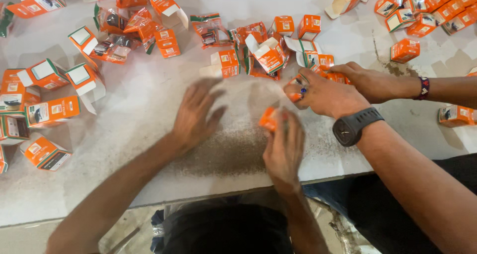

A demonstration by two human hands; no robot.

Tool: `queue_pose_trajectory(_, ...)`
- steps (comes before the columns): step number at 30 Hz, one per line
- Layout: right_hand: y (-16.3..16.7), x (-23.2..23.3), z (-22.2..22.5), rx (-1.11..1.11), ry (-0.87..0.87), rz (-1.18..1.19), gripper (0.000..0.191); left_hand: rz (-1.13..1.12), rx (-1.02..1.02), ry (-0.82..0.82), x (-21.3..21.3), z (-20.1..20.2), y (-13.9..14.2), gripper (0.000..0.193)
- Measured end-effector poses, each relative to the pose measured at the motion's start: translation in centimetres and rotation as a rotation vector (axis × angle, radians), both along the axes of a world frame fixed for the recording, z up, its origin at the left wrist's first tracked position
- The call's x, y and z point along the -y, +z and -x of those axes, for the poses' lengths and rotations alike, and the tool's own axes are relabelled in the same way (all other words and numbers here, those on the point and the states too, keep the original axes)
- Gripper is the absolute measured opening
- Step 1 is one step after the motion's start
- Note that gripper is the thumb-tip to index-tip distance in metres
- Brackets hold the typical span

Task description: The person folds small orange cardboard boxes on a table covered with many similar boxes and plastic-wrapped items. They pick up flat or open boxes, press the flaps and sides to shape them, and set the folded boxes back on the table, repeating the process one box at a time.

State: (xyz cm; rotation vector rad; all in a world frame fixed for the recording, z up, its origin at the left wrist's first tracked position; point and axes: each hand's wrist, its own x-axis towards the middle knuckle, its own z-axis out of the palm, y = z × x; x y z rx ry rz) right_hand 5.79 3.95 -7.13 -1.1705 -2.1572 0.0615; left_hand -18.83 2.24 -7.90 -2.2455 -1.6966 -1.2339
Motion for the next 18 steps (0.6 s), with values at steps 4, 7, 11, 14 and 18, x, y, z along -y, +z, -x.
queue_pose_trajectory(4, 0.6, -0.3, -0.4, -0.036, -0.047, -0.12, 0.075, 0.077, 0.049, 0.166, -7.4, 1.4, 0.6, 0.079)
queue_pose_trajectory(7, 0.8, 0.4, 0.5, -0.199, 0.163, -0.045, 0.074, 0.137, -0.021, 0.169, -8.4, 1.0, 1.5, 0.063)
queue_pose_trajectory(11, 0.3, 0.8, 1.3, -0.481, 0.357, 0.281, 0.084, -0.193, -0.269, -0.228, -3.3, -1.5, 2.3, 0.046)
queue_pose_trajectory(14, -0.6, 0.5, 0.7, -0.35, 0.154, 0.815, 0.082, -0.248, -0.292, -0.498, -1.4, -2.4, 2.5, 0.042)
queue_pose_trajectory(18, -2.5, 1.0, -0.3, -0.777, 0.435, 0.86, 0.059, -0.095, -0.147, -0.318, -5.8, -1.0, 2.5, 0.025)
